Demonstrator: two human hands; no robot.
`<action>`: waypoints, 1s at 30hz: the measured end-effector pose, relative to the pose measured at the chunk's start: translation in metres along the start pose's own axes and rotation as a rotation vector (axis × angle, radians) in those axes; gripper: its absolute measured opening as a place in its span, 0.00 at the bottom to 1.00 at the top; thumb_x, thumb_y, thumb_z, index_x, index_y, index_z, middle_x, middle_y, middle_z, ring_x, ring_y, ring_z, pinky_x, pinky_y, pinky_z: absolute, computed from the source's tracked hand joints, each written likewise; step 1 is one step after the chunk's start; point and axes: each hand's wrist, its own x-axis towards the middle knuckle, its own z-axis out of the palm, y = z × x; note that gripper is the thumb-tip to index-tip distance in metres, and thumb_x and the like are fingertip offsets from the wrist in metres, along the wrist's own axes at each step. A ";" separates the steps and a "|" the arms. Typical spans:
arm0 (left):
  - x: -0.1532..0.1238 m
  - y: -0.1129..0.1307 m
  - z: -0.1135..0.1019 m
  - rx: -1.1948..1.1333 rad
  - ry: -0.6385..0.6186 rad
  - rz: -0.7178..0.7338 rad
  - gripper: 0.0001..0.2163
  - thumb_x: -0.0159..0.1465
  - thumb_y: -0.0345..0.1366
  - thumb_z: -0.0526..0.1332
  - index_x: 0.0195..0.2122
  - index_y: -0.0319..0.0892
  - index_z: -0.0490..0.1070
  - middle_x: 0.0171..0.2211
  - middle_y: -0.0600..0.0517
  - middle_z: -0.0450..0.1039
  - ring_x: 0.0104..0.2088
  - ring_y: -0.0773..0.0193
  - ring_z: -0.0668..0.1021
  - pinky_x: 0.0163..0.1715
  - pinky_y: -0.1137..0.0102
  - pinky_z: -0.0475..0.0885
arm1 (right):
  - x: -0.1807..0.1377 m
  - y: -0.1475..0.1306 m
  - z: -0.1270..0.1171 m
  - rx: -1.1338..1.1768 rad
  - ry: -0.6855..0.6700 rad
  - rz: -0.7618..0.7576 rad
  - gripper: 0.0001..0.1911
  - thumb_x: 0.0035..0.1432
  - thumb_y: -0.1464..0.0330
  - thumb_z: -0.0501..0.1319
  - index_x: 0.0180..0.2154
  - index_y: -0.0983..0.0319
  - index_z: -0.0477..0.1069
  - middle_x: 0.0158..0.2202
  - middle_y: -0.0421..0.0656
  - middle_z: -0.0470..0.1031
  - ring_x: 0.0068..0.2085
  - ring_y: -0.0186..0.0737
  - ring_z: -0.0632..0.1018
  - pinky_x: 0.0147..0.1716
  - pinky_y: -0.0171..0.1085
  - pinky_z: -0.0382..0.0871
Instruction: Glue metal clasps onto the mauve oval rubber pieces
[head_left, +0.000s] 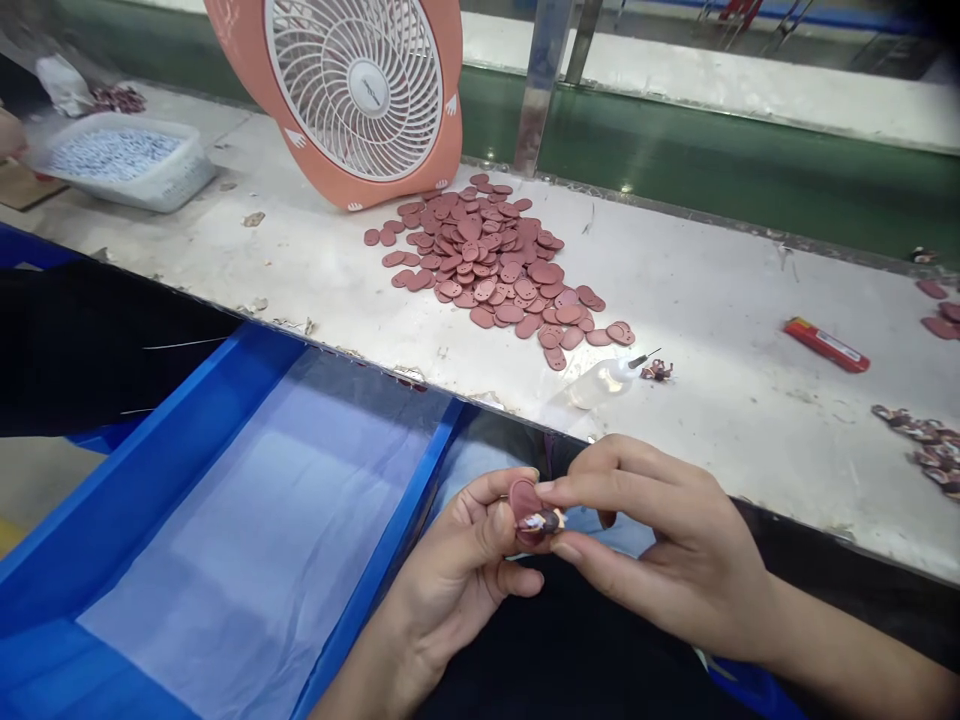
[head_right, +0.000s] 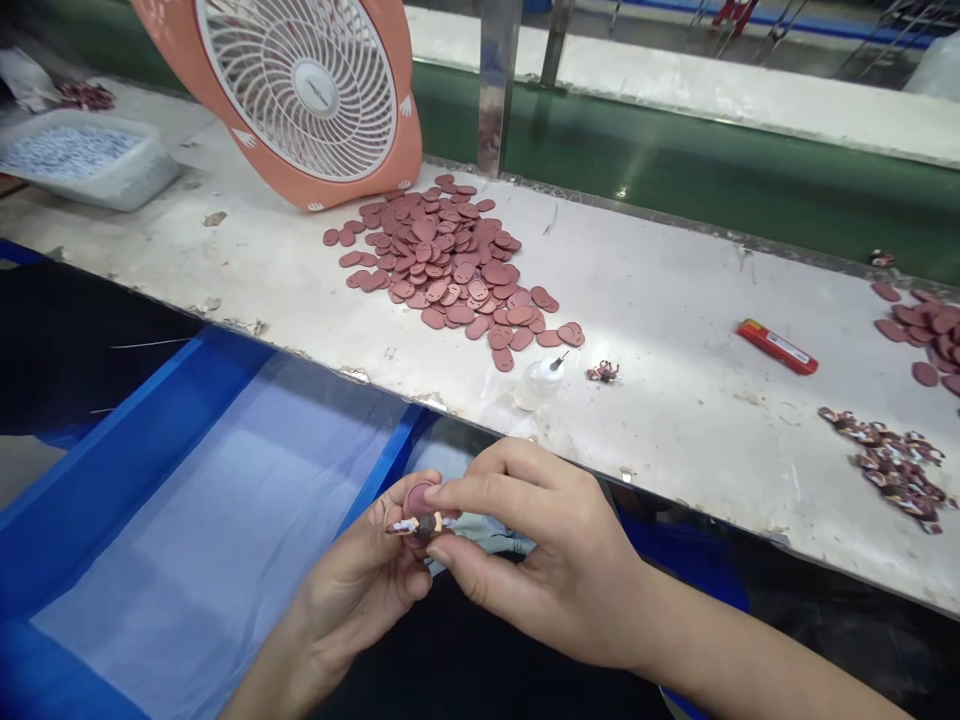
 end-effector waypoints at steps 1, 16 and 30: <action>0.000 0.001 -0.001 0.008 -0.002 0.001 0.13 0.53 0.34 0.75 0.40 0.43 0.80 0.30 0.54 0.81 0.29 0.67 0.83 0.23 0.81 0.78 | 0.001 0.000 0.001 0.009 0.002 0.003 0.13 0.60 0.77 0.64 0.47 0.61 0.75 0.34 0.40 0.72 0.32 0.30 0.75 0.30 0.29 0.74; -0.001 -0.001 0.008 0.400 0.418 0.559 0.13 0.49 0.39 0.77 0.30 0.43 0.76 0.27 0.57 0.73 0.23 0.72 0.70 0.21 0.78 0.68 | 0.002 0.024 0.047 -0.416 0.333 -0.261 0.19 0.56 0.81 0.67 0.49 0.66 0.74 0.31 0.44 0.73 0.29 0.36 0.72 0.26 0.36 0.70; 0.018 0.039 -0.075 0.863 0.833 0.614 0.14 0.64 0.48 0.63 0.40 0.42 0.71 0.37 0.49 0.77 0.38 0.59 0.80 0.25 0.73 0.74 | -0.001 0.027 0.065 -0.431 0.161 -0.396 0.12 0.58 0.80 0.65 0.45 0.69 0.75 0.28 0.44 0.73 0.29 0.37 0.69 0.27 0.37 0.68</action>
